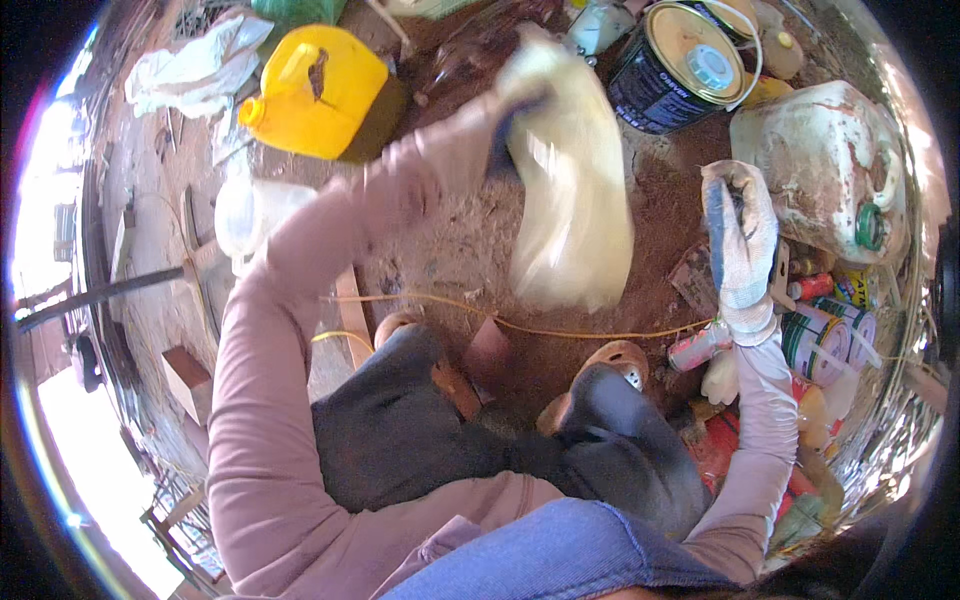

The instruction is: The person pours a yellowish liquid from a plastic bottle into a yellow jerrycan, then pours a clear liquid from a pitcher into the same bottle. They shake the bottle to mix the contents and pour the mixture back into the jerrycan. The person repeats this process with a second plastic bottle.

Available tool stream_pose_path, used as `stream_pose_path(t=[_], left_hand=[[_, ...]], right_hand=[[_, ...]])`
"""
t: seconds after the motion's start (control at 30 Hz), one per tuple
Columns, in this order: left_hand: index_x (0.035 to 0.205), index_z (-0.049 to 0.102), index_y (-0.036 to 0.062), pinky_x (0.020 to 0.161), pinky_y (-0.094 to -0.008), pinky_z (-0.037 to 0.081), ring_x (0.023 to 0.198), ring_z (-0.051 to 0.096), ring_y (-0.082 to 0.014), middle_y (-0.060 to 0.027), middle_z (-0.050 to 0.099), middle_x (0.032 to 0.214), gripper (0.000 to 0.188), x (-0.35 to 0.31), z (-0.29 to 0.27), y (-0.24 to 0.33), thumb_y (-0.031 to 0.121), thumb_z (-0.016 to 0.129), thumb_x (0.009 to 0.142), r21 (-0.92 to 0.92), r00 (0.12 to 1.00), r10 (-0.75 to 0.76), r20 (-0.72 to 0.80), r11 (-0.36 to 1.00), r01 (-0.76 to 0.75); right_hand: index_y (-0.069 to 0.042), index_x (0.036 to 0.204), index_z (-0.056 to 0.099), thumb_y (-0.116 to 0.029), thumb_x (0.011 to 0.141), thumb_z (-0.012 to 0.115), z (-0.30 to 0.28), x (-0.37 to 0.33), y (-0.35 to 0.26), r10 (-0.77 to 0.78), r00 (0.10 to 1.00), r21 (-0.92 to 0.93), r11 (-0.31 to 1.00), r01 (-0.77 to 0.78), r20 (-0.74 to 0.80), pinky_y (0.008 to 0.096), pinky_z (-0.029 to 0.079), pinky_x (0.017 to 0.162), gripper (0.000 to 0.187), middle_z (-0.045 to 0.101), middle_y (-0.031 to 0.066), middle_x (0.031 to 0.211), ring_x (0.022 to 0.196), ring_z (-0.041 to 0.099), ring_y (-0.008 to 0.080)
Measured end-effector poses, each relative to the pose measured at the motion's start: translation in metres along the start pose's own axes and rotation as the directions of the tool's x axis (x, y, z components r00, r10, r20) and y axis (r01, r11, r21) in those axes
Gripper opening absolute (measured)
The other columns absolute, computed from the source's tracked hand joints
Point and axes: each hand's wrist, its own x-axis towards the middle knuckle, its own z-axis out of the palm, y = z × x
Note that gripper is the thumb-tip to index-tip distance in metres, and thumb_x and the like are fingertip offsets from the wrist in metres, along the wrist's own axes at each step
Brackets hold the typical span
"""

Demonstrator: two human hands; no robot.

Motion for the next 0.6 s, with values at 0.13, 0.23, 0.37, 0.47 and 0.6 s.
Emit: stream_pose_path(t=[0.13, 0.23, 0.37, 0.47, 0.6], left_hand=[[0.14, 0.054, -0.0005, 0.111, -0.0379, 0.045, 0.12, 0.063, -0.0218, -0.0108, 0.066, 0.131, 0.052, -0.012, 0.029, 0.013, 0.033, 0.062, 0.102, 0.17, 0.999, 0.023, 0.04, 0.985, -0.03], [0.142, 0.053, 0.0013, 0.113, -0.0412, 0.044, 0.124, 0.061, -0.0246, -0.0162, 0.064, 0.134, 0.054, -0.01, 0.009, 0.031, 0.034, 0.066, 0.1, 0.055, 0.998, 0.063, 0.01, 0.996, -0.063], [0.14, 0.054, 0.0008, 0.116, -0.0424, 0.042, 0.126, 0.061, -0.0235, -0.0167, 0.064, 0.133, 0.051, -0.024, 0.098, 0.004, 0.036, 0.059, 0.103, 0.002, 0.976, -0.138, -0.169, 0.99, 0.14], [0.137, 0.056, 0.0016, 0.115, -0.0413, 0.044, 0.124, 0.062, -0.022, -0.0148, 0.065, 0.132, 0.046, -0.037, 0.058, 0.034, 0.035, 0.054, 0.106, 0.034, 0.998, 0.004, 0.069, 0.999, -0.006], [0.134, 0.06, 0.0039, 0.112, -0.0415, 0.047, 0.121, 0.064, -0.02, -0.0113, 0.066, 0.132, 0.043, -0.042, 0.078, 0.002, 0.036, 0.053, 0.106, 0.102, 0.983, -0.156, -0.1, 0.981, 0.166]], right_hand=[[-0.003, 0.113, 0.063, -0.004, 0.103, 0.057, -0.008, 0.011, -0.001, 0.144, 0.989, 0.083, 0.987, -0.139, -0.047, 0.0221, 0.046, 0.076, 0.012, 0.062, 0.0017, 0.101, 0.086, 0.056, 0.0068], [-0.003, 0.113, 0.063, -0.003, 0.102, 0.058, -0.008, 0.004, 0.01, 0.021, 0.999, 0.06, 0.998, -0.019, -0.025, 0.0235, 0.047, 0.079, 0.012, 0.063, 0.003, 0.102, 0.09, 0.057, 0.0084], [-0.001, 0.115, 0.062, -0.003, 0.102, 0.058, -0.016, 0.009, 0.008, 0.053, 0.996, -0.02, 0.998, -0.055, -0.072, 0.0253, 0.048, 0.084, 0.014, 0.063, 0.0045, 0.104, 0.094, 0.058, 0.0102], [-0.002, 0.115, 0.062, -0.003, 0.101, 0.059, -0.008, 0.005, 0.007, 0.062, 0.997, 0.102, 0.993, -0.056, -0.052, 0.0257, 0.048, 0.083, 0.014, 0.063, 0.0058, 0.103, 0.092, 0.059, 0.0108], [-0.002, 0.106, 0.066, -0.002, 0.096, 0.063, -0.004, 0.009, 0.002, -0.148, 0.989, -0.138, 0.98, 0.143, -0.028, 0.0295, 0.048, 0.079, 0.01, 0.064, 0.0098, 0.099, 0.087, 0.062, 0.0182]])
